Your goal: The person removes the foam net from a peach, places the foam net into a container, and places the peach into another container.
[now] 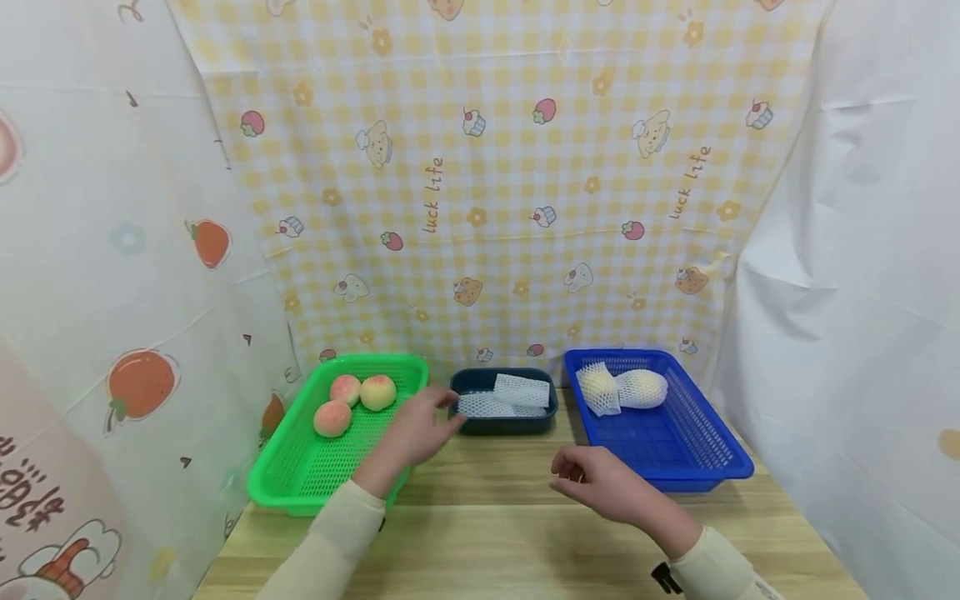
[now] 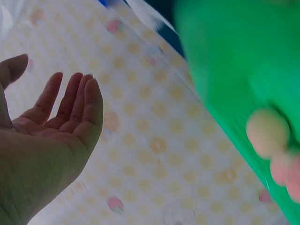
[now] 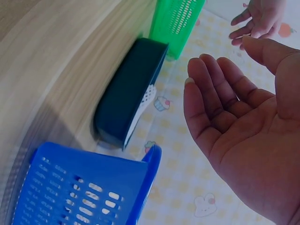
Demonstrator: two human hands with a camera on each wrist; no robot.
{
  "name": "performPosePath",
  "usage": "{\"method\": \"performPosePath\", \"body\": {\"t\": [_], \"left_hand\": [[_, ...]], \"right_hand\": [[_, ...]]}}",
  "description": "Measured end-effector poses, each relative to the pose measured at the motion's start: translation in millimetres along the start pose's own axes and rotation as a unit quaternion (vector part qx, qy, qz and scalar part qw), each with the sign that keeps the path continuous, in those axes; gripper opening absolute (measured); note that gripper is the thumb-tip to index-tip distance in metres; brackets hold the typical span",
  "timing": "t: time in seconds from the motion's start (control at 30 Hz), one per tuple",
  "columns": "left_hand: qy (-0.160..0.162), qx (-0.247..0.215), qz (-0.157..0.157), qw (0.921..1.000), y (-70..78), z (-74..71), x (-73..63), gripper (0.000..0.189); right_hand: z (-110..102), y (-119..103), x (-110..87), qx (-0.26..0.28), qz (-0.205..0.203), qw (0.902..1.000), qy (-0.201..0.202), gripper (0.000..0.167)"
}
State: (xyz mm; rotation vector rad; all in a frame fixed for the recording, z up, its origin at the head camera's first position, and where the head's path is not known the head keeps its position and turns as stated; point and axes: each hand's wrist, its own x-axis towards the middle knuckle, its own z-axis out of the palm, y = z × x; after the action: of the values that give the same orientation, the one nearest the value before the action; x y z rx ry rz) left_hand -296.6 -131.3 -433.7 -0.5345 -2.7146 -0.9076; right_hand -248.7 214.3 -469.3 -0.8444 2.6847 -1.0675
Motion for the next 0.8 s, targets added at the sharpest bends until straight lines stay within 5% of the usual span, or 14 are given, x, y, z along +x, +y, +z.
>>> {"method": "performPosePath", "body": {"t": [0.3, 0.8], "left_hand": [[-0.047, -0.063, 0.048, 0.9957, 36.9, 46.1, -21.7, 0.031], [-0.081, -0.068, 0.046, 0.9933, 57.1, 67.9, -21.4, 0.035]], "right_hand": [[-6.9, 3.4, -8.2, 0.011, 0.004, 0.9997, 0.02, 0.022], [-17.5, 8.1, -17.2, 0.012, 0.003, 0.999, 0.043, 0.019]]}}
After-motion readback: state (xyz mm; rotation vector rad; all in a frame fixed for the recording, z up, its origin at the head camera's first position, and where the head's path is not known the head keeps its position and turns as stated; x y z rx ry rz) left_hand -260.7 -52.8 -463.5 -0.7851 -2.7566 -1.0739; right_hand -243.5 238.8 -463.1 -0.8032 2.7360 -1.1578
